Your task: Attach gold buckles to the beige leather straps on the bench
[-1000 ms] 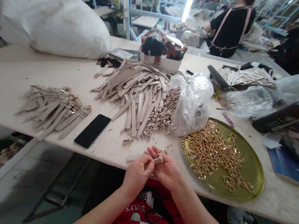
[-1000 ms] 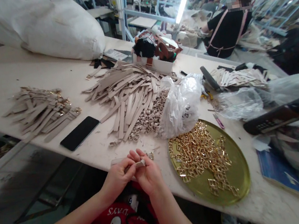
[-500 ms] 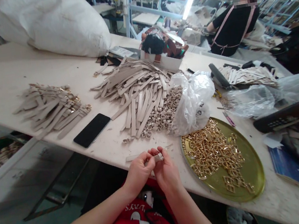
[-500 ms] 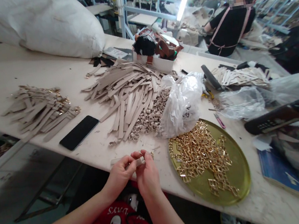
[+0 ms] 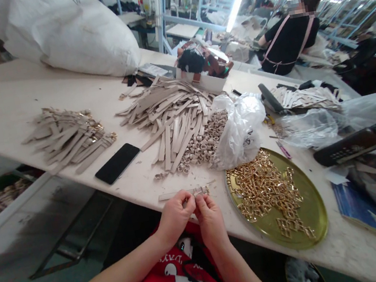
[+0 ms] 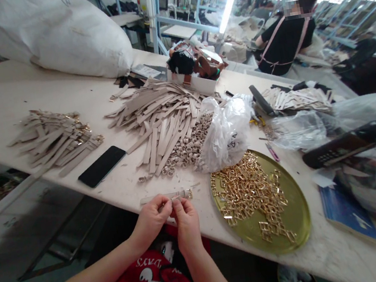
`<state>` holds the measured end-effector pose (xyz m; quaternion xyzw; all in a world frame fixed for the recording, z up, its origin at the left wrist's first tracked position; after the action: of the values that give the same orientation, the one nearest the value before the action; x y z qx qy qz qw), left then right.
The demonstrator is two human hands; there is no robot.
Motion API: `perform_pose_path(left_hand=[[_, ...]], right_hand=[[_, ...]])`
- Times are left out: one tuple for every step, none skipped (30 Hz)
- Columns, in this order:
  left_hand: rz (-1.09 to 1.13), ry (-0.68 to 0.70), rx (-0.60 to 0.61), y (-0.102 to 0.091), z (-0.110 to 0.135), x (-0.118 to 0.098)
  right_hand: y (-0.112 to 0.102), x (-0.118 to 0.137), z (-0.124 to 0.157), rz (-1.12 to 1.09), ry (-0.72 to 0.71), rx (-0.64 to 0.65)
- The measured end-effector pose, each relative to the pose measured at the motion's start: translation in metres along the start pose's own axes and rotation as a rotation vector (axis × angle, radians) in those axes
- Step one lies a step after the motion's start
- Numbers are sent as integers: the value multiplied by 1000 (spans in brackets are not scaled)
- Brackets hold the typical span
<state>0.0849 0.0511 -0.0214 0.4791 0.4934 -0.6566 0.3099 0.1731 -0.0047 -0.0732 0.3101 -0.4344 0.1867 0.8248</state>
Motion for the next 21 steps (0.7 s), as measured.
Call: perform_pose_path(left_hand=[[15, -1, 26, 2, 1, -1], [41, -13, 65, 5, 2, 0], [80, -32, 114, 8, 3, 0], [122, -55, 158, 10, 4, 1], [161, -76, 189, 12, 4, 2], [193, -92, 204, 12, 4, 3], [213, -105, 203, 10, 3, 4], [223, -115, 194, 9, 2, 6], [228, -126, 181, 7, 0, 8], [232, -139, 169, 6, -1, 10], [234, -153, 162, 5, -2, 12], [235, -165, 158, 5, -3, 13], [235, -172, 158, 5, -3, 14], [234, -174, 161, 6, -3, 15], [230, -172, 165, 6, -4, 14], [224, -165, 165, 6, -4, 14], [211, -155, 162, 6, -5, 13], [191, -143, 154, 5, -6, 12], [165, -133, 144, 3, -8, 13], [135, -125, 134, 2, -9, 14], [107, -119, 128, 0, -11, 15]], right_hand=[[-1, 0, 0, -16, 3, -8], [-3, 1, -1, -14, -1, -20], [-6, 4, -2, -1, -10, -34], [-9, 8, -3, 17, -22, -45], [-12, 13, -4, 39, -38, -50], [-14, 17, -5, 64, -56, -52], [-15, 21, -5, 90, -76, -55], [-16, 25, -4, 116, -99, -56], [-15, 29, -2, 141, -125, -55], [-14, 31, 1, 162, -151, -54], [-13, 33, 3, 179, -176, -52], [-11, 34, 6, 193, -200, -49], [-8, 34, 8, 206, -217, -40], [-6, 34, 9, 218, -226, -25], [-3, 32, 10, 225, -227, -8], [-1, 31, 10, 228, -220, 9], [1, 29, 9, 230, -210, 22], [1, 27, 8, 233, -200, 28], [0, 26, 7, 232, -193, 28], [-1, 25, 5, 220, -188, 26], [-2, 24, 4, 192, -174, 30]])
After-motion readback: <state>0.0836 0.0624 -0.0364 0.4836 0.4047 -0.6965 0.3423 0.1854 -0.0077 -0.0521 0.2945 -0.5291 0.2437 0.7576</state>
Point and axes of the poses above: each hand's wrist, its own z-axis away from the middle knuckle, its own y-axis out of the palm, x = y × z, the point moved 9 cm from there along -z, towards the middle knuckle, and after that the axes turned 11 degrees about -x, right-handed, at the moved point
